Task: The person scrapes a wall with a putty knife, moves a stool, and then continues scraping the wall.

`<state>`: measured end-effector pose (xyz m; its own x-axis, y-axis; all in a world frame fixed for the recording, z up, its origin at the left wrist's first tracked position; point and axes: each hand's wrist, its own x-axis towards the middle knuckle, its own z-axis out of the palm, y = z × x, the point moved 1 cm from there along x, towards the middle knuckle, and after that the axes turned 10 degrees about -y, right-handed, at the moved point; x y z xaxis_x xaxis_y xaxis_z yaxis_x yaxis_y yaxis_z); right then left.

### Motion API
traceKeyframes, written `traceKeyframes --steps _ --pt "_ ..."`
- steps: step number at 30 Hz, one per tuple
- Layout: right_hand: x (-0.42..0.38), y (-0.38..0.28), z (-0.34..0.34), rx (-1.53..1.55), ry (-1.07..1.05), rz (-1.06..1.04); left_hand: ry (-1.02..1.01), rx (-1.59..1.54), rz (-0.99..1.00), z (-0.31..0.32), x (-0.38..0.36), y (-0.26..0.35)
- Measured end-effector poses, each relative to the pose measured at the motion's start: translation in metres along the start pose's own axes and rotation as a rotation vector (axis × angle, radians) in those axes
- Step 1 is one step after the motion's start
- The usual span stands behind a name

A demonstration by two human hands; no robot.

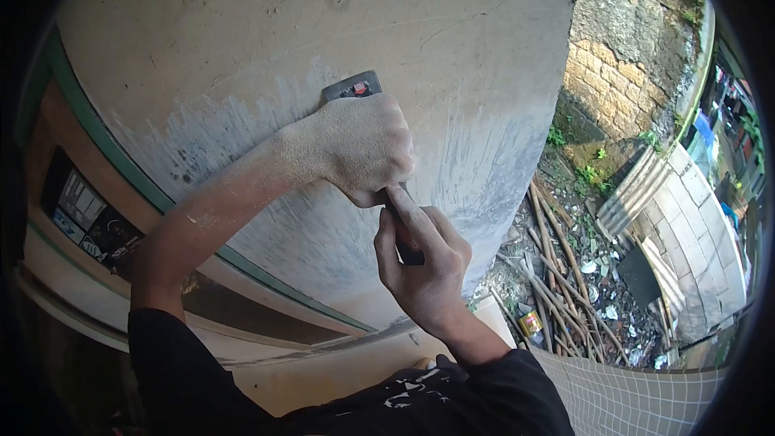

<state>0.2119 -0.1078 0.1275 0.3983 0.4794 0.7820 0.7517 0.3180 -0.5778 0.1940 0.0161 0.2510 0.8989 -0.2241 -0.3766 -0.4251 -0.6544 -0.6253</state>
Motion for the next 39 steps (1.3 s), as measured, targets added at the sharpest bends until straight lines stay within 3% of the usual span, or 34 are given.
traceKeyframes --steps 7,9,11,14,16,17,19,22,24,26,28,29,31,33,35,39 --pt "0.038 0.014 0.001 -0.034 0.091 -0.193 -0.007 0.164 -0.147 -0.018 -0.004 -0.024" --pt "0.03 0.009 -0.003 0.064 0.031 -0.146 0.027 0.105 -0.152 -0.012 -0.006 -0.018" --pt "0.017 0.014 -0.005 0.058 0.021 -0.116 0.196 0.02 -0.122 0.005 0.0 -0.016" --pt "-0.012 0.023 -0.018 0.118 -0.035 -0.044 0.209 -0.13 -0.105 0.029 0.006 0.017" --pt "-0.03 0.028 -0.034 0.136 -0.298 0.158 0.179 -0.165 -0.072 0.045 -0.005 0.036" --pt "-0.04 0.035 -0.045 0.14 -0.309 0.159 0.179 -0.3 -0.04 0.06 -0.01 0.045" --pt "-0.064 0.048 -0.061 0.039 -0.672 0.098 0.099 -0.459 -0.025 0.076 -0.029 0.077" --pt "-0.089 0.045 -0.065 0.119 -0.853 0.196 -0.097 -0.619 -0.026 0.083 -0.042 0.126" --pt "-0.102 0.048 -0.063 0.097 -0.99 0.304 -0.134 -0.685 -0.051 0.093 -0.047 0.145" --pt "-0.119 0.063 -0.054 0.097 -0.998 0.316 -0.165 -0.75 -0.089 0.106 -0.048 0.164" --pt "-0.13 0.071 -0.047 0.07 -0.984 0.327 0.038 -0.856 -0.18 0.115 -0.048 0.18" --pt "-0.135 0.075 -0.042 0.066 -1.034 0.331 0.039 -0.852 -0.192 0.113 -0.047 0.189" --pt "-0.131 0.069 -0.034 0.065 -1.171 0.355 0.269 -0.862 -0.271 0.105 -0.038 0.204" --pt "-0.125 0.063 -0.031 0.097 -1.242 0.403 0.304 -0.868 -0.323 0.109 -0.033 0.215" --pt "-0.13 0.068 -0.026 0.308 -1.154 0.473 0.338 -0.881 -0.38 0.116 -0.033 0.218" --pt "-0.133 0.067 -0.021 0.34 -1.19 0.543 0.559 -0.972 -0.567 0.124 -0.049 0.219"
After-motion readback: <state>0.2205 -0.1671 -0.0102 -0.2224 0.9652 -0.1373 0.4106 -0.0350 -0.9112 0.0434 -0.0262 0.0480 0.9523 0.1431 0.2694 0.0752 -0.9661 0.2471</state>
